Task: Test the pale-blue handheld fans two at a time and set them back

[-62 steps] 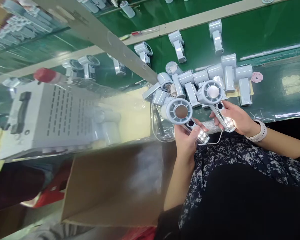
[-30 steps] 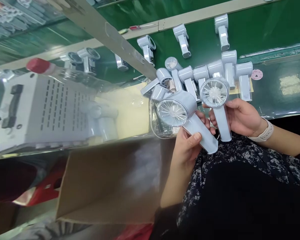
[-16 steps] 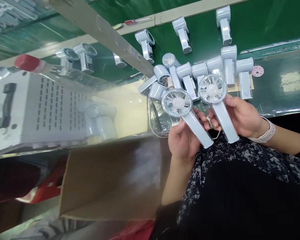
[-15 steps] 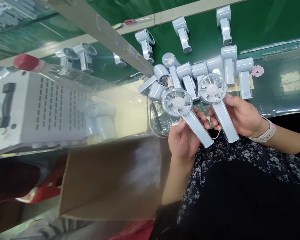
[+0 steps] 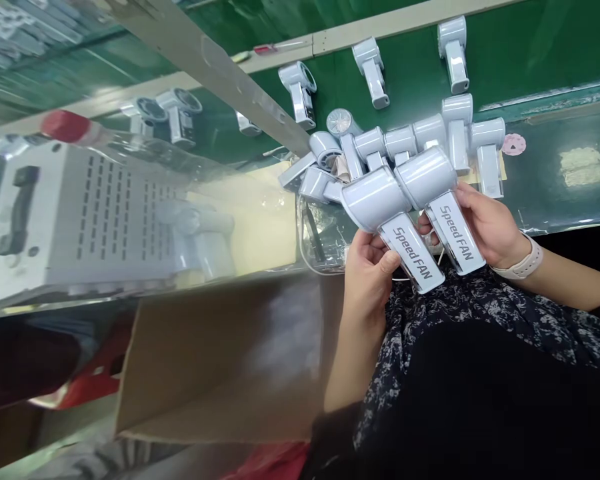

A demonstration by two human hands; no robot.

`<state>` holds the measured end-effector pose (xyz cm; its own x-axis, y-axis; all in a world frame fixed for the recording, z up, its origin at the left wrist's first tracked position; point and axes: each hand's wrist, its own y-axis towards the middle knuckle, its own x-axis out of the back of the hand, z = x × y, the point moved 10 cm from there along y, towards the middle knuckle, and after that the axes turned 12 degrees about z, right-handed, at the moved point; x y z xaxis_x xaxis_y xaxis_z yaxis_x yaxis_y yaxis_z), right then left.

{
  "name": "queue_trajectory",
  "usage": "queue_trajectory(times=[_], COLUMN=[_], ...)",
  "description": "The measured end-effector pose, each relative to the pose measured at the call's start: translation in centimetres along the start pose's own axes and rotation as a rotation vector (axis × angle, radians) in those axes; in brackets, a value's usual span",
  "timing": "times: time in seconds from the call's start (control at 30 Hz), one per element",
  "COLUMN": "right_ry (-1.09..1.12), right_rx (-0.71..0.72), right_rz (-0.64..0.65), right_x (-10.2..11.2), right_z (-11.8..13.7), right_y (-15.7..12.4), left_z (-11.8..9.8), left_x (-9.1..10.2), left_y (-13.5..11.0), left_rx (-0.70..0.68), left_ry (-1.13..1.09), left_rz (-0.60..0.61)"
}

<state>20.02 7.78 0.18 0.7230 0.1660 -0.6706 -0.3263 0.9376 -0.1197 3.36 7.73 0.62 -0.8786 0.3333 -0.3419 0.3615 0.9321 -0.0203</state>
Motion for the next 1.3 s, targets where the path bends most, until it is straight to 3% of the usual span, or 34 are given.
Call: queue_trajectory(times=[0.5,0.6,0.7,0.77,0.87,0.97,1.17,1.3], right_ry=[0.005,-0.118,-0.384,-0.617,-0.94,-1.104,-1.167,-1.117], right_rx=[-0.028,0.029,0.117,0.186,0.366,0.526,0.59,0.591], right_rz=[-0.02,0.016,0.088,0.167,0.302,0.375,0.397,0.443], right_x=[0.7,0.8,0.1,-1.1,-3.6,-5.0,-5.0,-4.8], right_z=[-1.4,-0.1,2.2,3.8,5.8,6.5,6.1,6.1], right_y=[-0.2,-0.7,-1.4,-1.8,-2.7,-3.5,-3.6,-3.2], left_z=[1.4,0.7,-0.5,-2.1,-5.3,-7.0,-6.9,-5.2], left_x=[-0.3,-0.3,-0.1,-0.2,-1.3,-2.0,-1.8,-1.3], left_y=[0.7,0.4,-0.2,-0.5,-1.3,-2.3,-2.9,-1.5], left_rx=[0.041,0.035,0.023,-0.079,-0.376,-0.598,-0.658,-0.632], left_ry=[0.011,0.1,0.3,0.471,0.673,0.778,0.834,0.802], left_rz=[0.055,0.077,0.044,-0.003,-0.063,-0.124,-0.128,-0.011])
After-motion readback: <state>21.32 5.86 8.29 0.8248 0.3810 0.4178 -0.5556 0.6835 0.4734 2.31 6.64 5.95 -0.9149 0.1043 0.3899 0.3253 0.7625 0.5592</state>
